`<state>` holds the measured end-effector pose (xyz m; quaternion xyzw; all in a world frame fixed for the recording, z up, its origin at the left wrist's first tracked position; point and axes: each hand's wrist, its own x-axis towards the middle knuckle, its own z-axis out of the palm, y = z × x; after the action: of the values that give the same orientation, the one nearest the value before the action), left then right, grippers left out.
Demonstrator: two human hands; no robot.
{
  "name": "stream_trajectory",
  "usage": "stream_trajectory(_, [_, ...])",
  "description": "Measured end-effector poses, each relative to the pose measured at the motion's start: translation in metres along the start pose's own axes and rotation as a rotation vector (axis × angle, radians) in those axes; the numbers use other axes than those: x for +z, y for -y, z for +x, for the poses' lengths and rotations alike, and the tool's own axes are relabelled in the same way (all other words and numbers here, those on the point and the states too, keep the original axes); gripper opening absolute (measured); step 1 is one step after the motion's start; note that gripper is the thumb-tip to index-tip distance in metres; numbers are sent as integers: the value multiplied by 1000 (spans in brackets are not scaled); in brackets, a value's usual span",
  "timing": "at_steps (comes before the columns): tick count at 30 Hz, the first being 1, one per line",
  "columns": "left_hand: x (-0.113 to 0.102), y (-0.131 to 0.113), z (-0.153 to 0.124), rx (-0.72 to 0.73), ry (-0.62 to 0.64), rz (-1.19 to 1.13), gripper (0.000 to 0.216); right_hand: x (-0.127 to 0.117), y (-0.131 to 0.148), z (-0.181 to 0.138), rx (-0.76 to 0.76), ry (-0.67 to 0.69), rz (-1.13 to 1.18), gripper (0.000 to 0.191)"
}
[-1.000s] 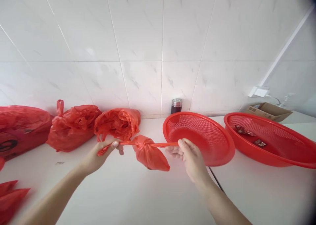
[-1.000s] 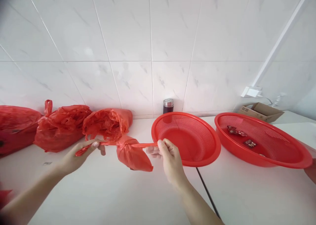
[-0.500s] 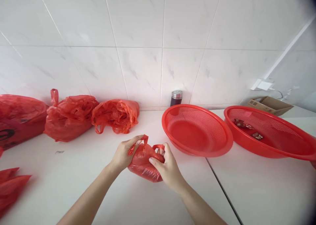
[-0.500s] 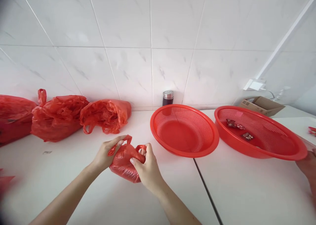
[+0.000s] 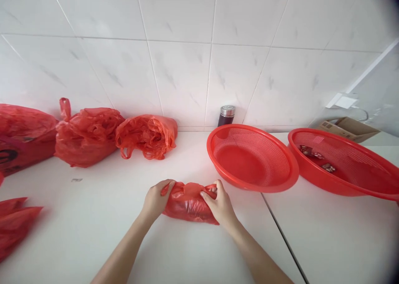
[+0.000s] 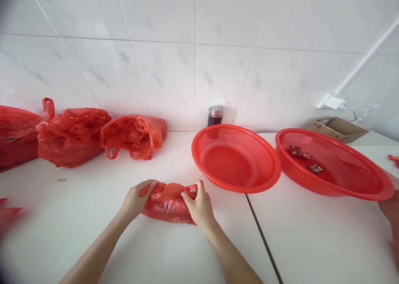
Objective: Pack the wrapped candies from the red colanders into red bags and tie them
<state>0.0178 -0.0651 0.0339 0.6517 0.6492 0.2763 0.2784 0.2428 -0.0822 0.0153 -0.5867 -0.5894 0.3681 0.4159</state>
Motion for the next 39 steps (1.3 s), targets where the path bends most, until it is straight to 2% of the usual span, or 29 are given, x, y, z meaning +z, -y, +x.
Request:
stream_trajectory(3, [14, 8, 12, -25, -44, 145, 31, 6, -13, 3, -91, 34, -257, 15])
stream_trajectory(6, [22, 13, 18, 2, -46, 255, 33, 8, -23, 6, -117, 12, -444, 10])
stream_trajectory(16, [32, 15, 16, 31, -83, 431, 33, 12, -36, 5, -203, -38, -705, 5])
stream_trajectory(33, [35, 16, 17, 22, -108, 427, 33, 12, -39, 5, -264, -67, -735, 8])
stream_trajectory(36, [30, 14, 16, 9, -117, 386, 31, 6, -33, 1, -260, -59, -679, 19])
stream_trajectory(39, [20, 16, 16, -21, -140, 320, 31, -1, -23, -10, -239, -14, -501, 33])
